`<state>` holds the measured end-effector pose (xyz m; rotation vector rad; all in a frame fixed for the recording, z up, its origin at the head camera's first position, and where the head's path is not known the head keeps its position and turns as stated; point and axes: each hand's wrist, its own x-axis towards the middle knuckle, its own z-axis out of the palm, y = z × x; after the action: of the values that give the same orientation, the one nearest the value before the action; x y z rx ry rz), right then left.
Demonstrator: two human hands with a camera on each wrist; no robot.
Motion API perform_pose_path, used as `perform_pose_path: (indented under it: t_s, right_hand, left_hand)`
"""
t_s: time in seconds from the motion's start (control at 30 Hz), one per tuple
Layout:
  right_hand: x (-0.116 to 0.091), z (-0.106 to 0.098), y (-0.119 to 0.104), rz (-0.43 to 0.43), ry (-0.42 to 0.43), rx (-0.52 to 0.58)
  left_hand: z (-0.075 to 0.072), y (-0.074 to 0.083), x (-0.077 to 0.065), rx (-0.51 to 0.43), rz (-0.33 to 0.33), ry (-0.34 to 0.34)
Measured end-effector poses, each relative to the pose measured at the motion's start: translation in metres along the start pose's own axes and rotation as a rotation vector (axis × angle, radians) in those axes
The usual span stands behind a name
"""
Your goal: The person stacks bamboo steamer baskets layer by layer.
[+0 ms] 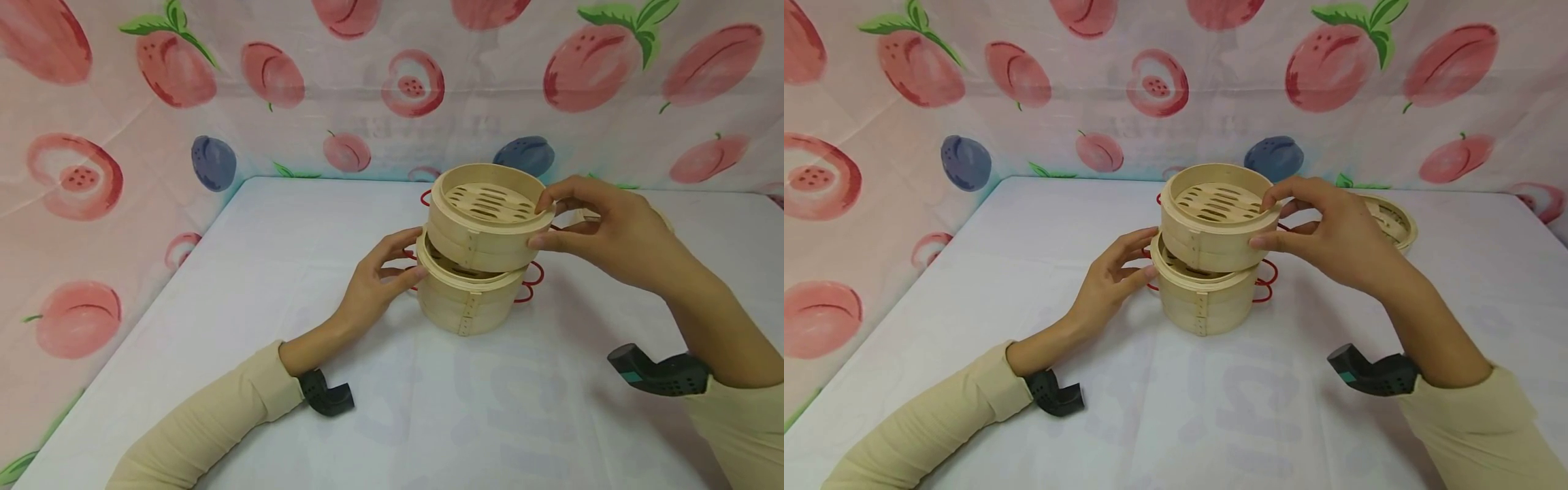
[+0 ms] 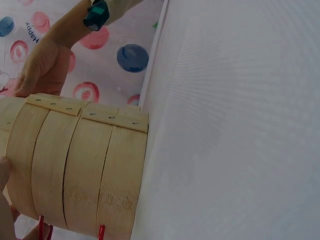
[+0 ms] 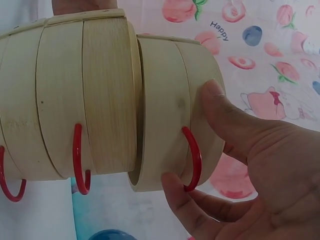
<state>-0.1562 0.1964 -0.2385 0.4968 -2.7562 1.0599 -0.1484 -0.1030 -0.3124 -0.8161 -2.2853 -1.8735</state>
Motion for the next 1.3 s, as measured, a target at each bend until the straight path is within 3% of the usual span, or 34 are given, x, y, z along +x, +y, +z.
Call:
perform_pose_path:
  t_s: [0.33,0.67,1.3]
  right_hand:
    - [-0.0005,0.0,-0.0018,-0.033,-0.033,-0.015]
    - [-0.0028,0.0,-0.002,-0.164,-0.021,-0.004]
    - [-0.0034,-0.0007,-0.0034,-0.152,-0.034,0.003]
  left_hand:
    - [0.0001,0.0006,0.0,0.003,-0.006,0.005]
    - [-0.0005,0.0008,-0.0006,0.01,-0.011,0.005]
    - [-0.0007,0.0008,-0.0015,0.017,-0.01,0.006]
